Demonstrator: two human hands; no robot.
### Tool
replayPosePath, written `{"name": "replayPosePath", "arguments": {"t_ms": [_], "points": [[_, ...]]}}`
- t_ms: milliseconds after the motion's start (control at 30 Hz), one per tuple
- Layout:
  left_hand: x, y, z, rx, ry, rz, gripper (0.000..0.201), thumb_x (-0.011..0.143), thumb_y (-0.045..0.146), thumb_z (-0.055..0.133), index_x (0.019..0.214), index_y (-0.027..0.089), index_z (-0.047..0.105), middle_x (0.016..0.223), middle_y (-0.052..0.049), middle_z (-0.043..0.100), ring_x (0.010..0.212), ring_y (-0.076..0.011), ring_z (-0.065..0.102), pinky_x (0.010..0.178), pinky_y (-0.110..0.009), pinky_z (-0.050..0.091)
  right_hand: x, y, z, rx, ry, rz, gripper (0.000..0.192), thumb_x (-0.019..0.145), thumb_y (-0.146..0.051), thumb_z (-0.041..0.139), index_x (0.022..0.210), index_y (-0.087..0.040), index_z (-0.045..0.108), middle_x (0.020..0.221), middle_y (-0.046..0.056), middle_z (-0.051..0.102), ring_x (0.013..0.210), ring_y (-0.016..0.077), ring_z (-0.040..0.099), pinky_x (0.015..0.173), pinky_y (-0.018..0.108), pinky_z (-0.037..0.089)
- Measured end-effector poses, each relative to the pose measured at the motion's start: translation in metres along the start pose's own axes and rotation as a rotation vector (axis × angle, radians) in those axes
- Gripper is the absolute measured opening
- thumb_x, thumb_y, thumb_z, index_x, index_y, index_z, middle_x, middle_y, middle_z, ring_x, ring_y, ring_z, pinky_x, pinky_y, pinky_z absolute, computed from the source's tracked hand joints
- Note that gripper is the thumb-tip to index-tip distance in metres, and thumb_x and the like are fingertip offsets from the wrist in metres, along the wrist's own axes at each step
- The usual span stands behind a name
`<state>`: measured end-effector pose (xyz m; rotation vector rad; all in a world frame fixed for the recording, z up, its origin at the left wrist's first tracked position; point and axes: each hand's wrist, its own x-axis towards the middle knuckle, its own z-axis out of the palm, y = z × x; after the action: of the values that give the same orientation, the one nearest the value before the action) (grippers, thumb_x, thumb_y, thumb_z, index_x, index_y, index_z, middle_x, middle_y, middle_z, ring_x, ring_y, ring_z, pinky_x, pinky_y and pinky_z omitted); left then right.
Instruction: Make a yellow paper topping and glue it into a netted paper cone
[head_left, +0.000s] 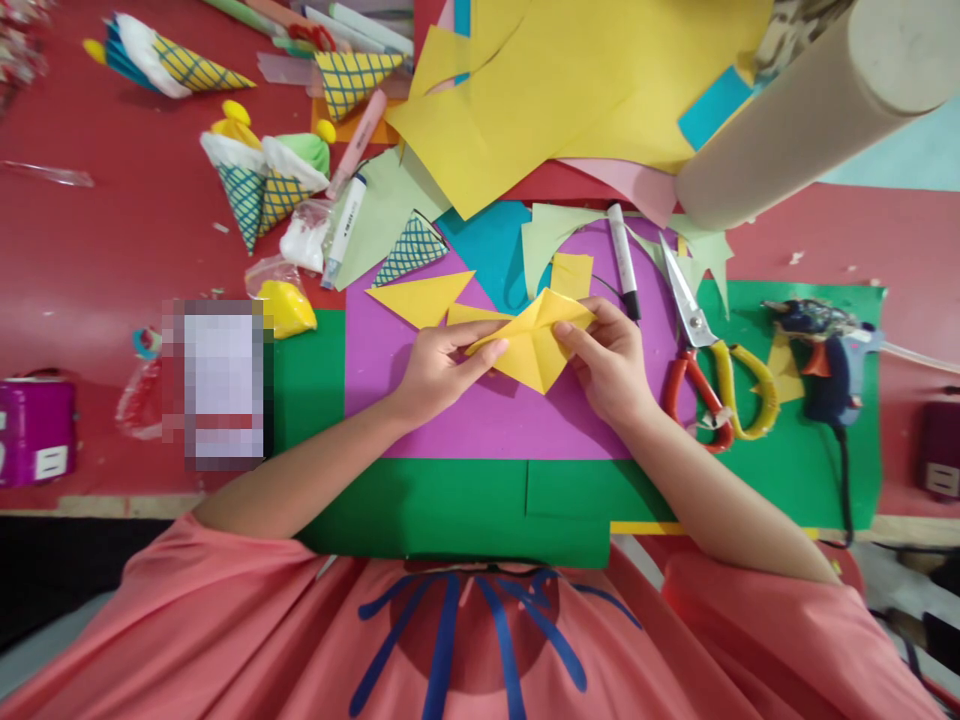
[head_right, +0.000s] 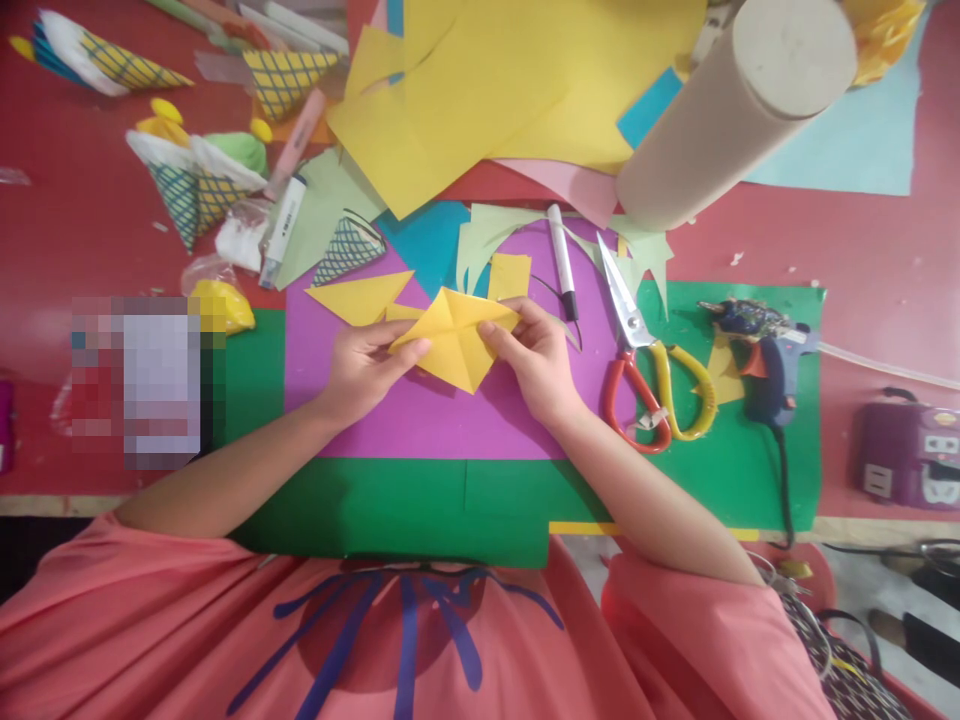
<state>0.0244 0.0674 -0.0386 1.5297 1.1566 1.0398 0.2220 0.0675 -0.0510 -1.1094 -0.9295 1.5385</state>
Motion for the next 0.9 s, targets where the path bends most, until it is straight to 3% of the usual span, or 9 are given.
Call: {"name": "replayPosePath", "arguments": {"t_ms": [233,400,533,700,800,900], "points": [[-0.0032,-0.006,-0.0016,0.002,-0.044,0.027,0.022,0.087,0.032,0.067,0.106,0.028,0.076,0.106,-0.002,0.078,0.089,-0.0153,0.075,0.073,-0.022,0.061,0.001,-0.004,0.0009,-0.028,0.031,0.008,0.023,0.077,-0.038,0.077,0.09,-0.028,0.062,0.072,-0.003,0.059,0.06,0.0123,0.055,0.056,0.027,0.048],[-0.0024,-0.0052,-0.0022,-0.004,-0.033,0.078,0.023,0.086,0.025,0.067,0.107,0.026,0.076,0.106,-0.002,0.078,0.089,-0.0149,0.076,0.074,-0.021,0.062,0.0015,-0.0049,0.0004,-0.015,0.027,0.012,0.022,0.077,-0.037,0.078,0.092,-0.029,0.065,0.063,-0.005,0.05,0.051,0.0099,0.042,0.049,0.025,0.038],[0.0006,-0.0067,-0.0034,-0.032,-0.065,0.199,0.031,0.083,0.013,0.066,0.109,0.028,0.075,0.106,-0.001,0.078,0.093,-0.0145,0.075,0.081,-0.021,0.062,0.0032,-0.0046,0.0014,0.082,0.017,0.008,0.016,0.075,-0.032,0.079,0.083,-0.025,0.067,0.071,-0.004,0.057,0.054,0.0075,0.044,0.05,0.023,0.036],[0.0014,-0.0089,-0.004,-0.037,-0.096,0.26,0.036,0.082,0.008,0.064,0.109,0.029,0.075,0.106,0.001,0.078,0.096,-0.0135,0.074,0.084,-0.021,0.06,0.0033,-0.006,0.0019,0.099,0.022,0.01,0.019,0.074,-0.036,0.08,0.083,-0.025,0.068,0.067,-0.005,0.055,0.051,0.0078,0.043,0.049,0.023,0.038],[0.0001,-0.0073,-0.0025,-0.029,-0.08,0.203,0.029,0.083,0.013,0.065,0.106,0.027,0.076,0.103,0.0,0.078,0.092,-0.0133,0.074,0.08,-0.021,0.059,0.0025,-0.0053,0.001,0.072,0.011,0.002,0.02,0.074,-0.036,0.081,0.084,-0.026,0.067,0.07,-0.004,0.058,0.054,0.0084,0.047,0.05,0.023,0.041],[0.0001,-0.0043,-0.001,-0.033,0.005,0.042,0.018,0.088,0.027,0.063,0.101,0.022,0.075,0.089,-0.001,0.076,0.078,-0.0113,0.07,0.067,-0.02,0.055,0.0014,-0.0022,-0.0005,0.045,-0.02,-0.015,0.016,0.077,-0.034,0.078,0.084,-0.026,0.065,0.072,-0.004,0.061,0.059,0.0096,0.054,0.054,0.024,0.047]]}}
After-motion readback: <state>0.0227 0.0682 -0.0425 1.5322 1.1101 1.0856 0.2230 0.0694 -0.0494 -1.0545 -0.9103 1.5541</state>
